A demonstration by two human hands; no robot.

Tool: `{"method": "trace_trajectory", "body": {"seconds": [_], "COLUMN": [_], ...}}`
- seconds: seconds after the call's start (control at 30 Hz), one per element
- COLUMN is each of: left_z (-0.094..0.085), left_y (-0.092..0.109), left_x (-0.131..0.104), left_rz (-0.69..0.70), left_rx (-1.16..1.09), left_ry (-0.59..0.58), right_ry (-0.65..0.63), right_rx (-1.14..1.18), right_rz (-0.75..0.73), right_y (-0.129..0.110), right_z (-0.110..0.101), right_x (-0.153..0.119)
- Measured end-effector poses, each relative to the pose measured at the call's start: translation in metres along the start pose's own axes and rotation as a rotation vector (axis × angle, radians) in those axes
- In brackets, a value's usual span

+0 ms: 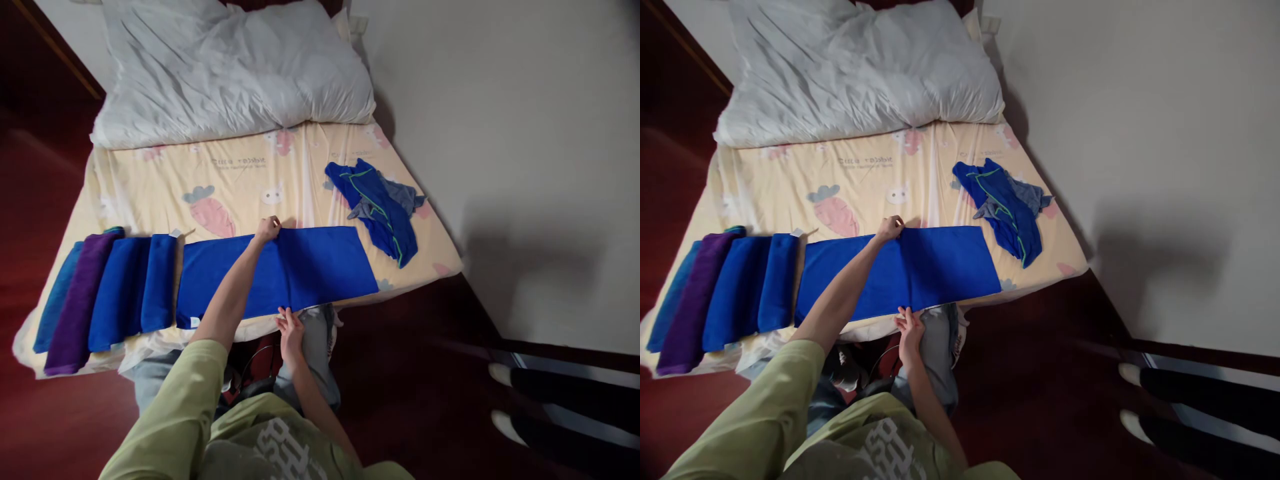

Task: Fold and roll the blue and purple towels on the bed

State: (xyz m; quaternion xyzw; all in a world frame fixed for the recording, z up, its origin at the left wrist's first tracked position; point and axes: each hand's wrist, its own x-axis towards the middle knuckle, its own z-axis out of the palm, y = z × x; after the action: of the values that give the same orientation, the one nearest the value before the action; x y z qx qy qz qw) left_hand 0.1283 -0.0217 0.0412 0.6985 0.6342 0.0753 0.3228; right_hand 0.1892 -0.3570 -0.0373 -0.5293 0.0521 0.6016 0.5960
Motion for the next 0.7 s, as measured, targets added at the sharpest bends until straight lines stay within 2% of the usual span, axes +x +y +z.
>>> {"method": "trace_trajectory", "body": {"seconds": [0.3,0.7], "left_z": [0.0018,0.0074], "left_y": [0.0008,-0.0016], "left_x": [0.001,0.0032], "left_rz": [0.018,-0.031], "left_rx": [-0.025,-0.057], "left_ry": [-0.079,-0.094], "right_ry": [0.029,0.007], "right_rx": [0.033,0.045], "right_rz": [0.012,0.011], "right_y": [-0.0052,-0.0028], "right_z": [0.0002,0.0002], "right_x": [0.007,0.004]}}
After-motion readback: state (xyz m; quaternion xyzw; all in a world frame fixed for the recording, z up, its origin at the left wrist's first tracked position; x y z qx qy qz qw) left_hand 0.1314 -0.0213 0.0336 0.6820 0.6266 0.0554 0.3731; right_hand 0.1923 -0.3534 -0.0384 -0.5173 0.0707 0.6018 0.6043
